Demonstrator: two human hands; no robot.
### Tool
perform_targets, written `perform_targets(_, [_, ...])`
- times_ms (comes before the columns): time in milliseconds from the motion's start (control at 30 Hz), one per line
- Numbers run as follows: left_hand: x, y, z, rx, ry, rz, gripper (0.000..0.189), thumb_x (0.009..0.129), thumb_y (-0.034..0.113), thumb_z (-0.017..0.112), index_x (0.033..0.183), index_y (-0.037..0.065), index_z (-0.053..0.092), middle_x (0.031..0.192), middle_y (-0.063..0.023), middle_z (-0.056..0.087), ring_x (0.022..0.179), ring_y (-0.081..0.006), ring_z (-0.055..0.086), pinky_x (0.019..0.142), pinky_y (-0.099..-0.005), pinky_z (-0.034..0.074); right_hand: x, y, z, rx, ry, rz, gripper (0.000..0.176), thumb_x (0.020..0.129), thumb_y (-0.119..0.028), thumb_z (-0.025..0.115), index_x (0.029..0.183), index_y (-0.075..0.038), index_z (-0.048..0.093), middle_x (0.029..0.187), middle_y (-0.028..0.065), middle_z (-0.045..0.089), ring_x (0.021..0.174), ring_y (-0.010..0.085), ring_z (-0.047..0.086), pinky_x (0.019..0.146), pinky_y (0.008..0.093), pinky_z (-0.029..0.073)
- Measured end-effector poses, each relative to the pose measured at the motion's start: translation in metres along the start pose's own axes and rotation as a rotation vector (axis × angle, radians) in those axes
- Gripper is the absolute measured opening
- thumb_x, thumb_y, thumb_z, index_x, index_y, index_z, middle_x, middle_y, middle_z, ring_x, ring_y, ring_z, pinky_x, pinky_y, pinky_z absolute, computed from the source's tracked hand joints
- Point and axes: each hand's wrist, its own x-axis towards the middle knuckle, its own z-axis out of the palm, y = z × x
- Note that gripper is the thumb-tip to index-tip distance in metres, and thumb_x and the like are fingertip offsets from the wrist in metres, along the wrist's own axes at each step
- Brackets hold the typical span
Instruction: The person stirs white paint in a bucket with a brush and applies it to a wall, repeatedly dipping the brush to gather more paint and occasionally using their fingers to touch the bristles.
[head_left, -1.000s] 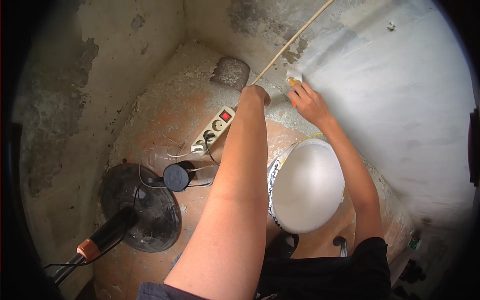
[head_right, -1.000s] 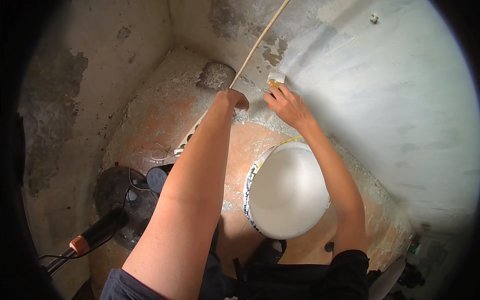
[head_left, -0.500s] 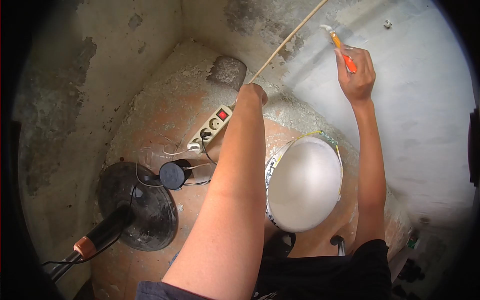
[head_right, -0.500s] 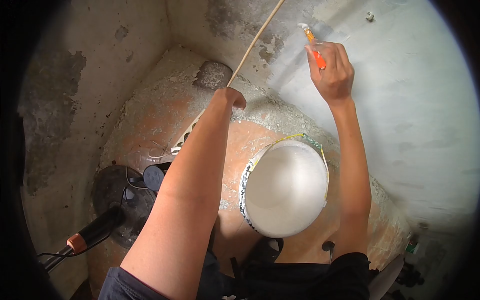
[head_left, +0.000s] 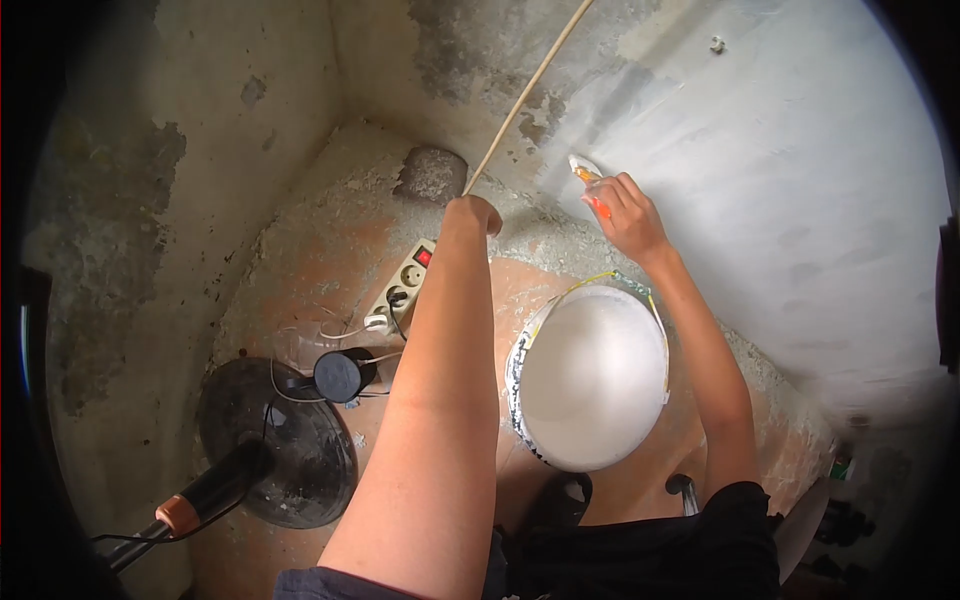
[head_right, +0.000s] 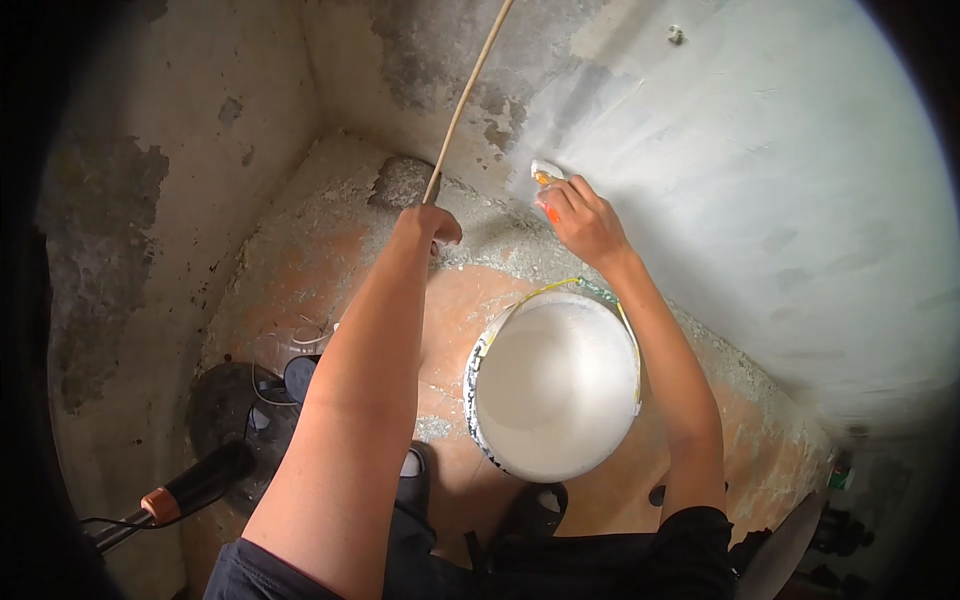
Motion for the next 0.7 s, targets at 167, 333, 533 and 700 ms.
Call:
perform_targets(167, [-0.013,0.011,-0.003,0.036,-0.039,-0.002,0.042,0.075,0.032,0.062,0.113,0.013,0.065,0.123,-0.0087,0.058,0.113,-0.023,0.056,0.092,-0.0328,0.045,0.048,0.026,-0.055,-0.084,0.176,-0.006,0.014,0.076,-0.002,0.068,0.084,-0.002,0.056,0.081,0.0078,0.06,0.073,0.0242,0.057,0.063,0.0329,0.049])
perform_targets(333, [-0.018,0.017,-0.007,0.045,-0.07,-0.02,0.044,0.077,0.035,0.061,0.115,0.014,0.063,0.125,-0.0087,0.057,0.114,-0.0238,0.056,0.092,-0.0326,0.045,0.086,0.037,-0.113,-0.259,0.467,-0.095,0.015,0.073,-0.001,0.071,0.083,-0.003,0.06,0.082,0.0063,0.062,0.072,0.0224,0.058,0.062,0.0303,0.049])
perform_targets(533, [-0.02,0.019,-0.006,-0.033,-0.061,-0.013,0.046,0.082,0.036,0.056,0.115,0.005,0.058,0.095,-0.0088,0.065,0.076,-0.0181,0.064,0.07,-0.0339,0.052,0.094,0.022,-0.119,-0.369,0.48,-0.253,0.019,0.068,0.001,0.071,0.084,-0.005,0.062,0.08,0.0039,0.061,0.072,0.0193,0.058,0.058,0.0286,0.049])
perform_targets(700, [-0.01,0.017,-0.005,-0.096,-0.041,-0.001,0.049,0.08,0.04,0.059,0.118,0.01,0.059,0.113,-0.0092,0.059,0.097,-0.0214,0.058,0.084,-0.0342,0.047,0.058,0.013,-0.057,-0.358,0.143,-0.21,0.016,0.07,0.002,0.063,0.083,-0.007,0.062,0.086,0.0051,0.06,0.079,0.0198,0.058,0.063,0.027,0.053])
